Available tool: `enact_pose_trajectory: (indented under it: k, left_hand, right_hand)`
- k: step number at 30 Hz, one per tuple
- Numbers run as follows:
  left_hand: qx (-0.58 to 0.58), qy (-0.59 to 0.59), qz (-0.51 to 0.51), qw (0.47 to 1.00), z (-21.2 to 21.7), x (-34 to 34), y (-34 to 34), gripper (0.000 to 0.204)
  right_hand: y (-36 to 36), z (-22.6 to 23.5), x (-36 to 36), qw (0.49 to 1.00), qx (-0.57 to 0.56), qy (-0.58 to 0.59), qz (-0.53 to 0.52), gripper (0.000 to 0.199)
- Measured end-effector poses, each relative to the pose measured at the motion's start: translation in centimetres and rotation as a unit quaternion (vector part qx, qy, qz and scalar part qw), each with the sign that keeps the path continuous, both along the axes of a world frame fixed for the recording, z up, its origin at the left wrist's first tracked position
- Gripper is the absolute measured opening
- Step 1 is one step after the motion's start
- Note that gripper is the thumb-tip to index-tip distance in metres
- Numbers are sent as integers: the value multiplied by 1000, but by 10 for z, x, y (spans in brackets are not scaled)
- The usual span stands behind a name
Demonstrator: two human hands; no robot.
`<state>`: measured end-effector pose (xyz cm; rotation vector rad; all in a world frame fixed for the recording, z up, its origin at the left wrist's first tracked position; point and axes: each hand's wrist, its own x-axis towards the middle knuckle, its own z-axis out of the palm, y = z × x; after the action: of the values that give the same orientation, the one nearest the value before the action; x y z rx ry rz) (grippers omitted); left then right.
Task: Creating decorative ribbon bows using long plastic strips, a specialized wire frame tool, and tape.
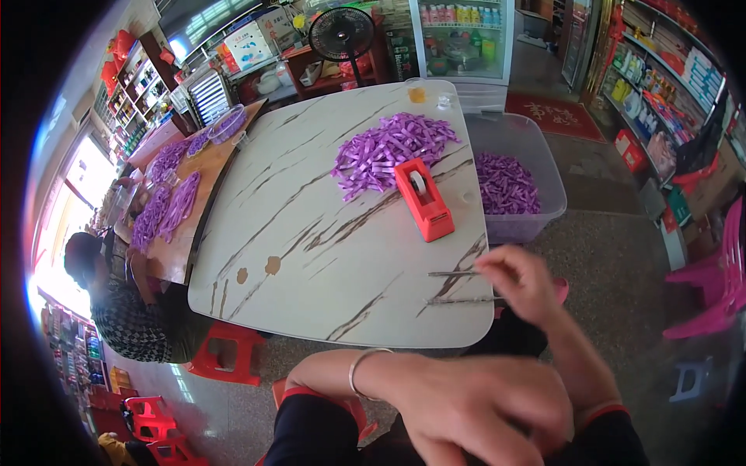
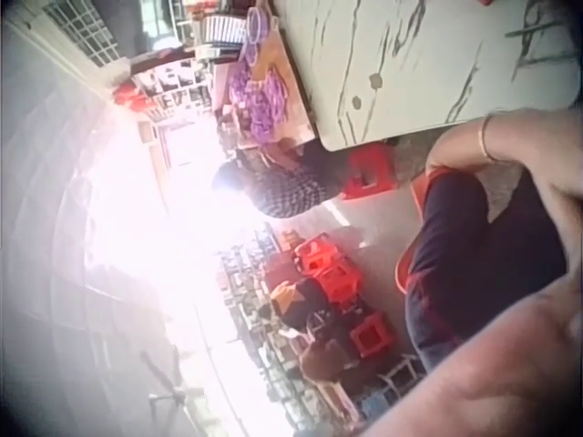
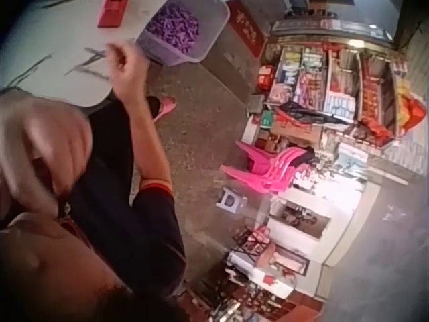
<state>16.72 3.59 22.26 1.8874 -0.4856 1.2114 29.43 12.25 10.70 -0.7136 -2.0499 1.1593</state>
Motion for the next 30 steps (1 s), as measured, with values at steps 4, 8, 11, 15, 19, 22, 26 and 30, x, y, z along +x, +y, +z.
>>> enact_pose_trajectory:
  k: [4,8,11,15,19,22,26,30]
  left_hand:
    - [-3,85,479,874,-55,-55,37,19]
    - [-111,171,793,574,-148,-165,106,61]
    - [-198,281,839,422,-201,-229,121,86]
    - [-319,396,803,309,-208,-226,152,102]
    - [-313,451,793,262,-215,-233,185,101]
    - [-311,463,789,258,-216,-243,204,102]
    - [-309,510,750,287,-201,-250,214,106]
    - [-231,375,857,267,-201,-322,187,97]
  right_hand:
    - [-28,-48,-2,996,43,-63,47,14]
    - [-39,-92,-14,983,152,-53,89,12]
    - [-46,-100,-23,975,217,-32,38,10]
    - [-43,-102,-19,972,229,-40,19,11]
    - [-45,-99,-20,971,231,-57,22,15]
    - [-44,-105,-23,970,235,-59,22,15]
    - [-41,-106,-20,968,242,-61,15,15]
    - [-42,-105,-22,966,253,-39,19,16]
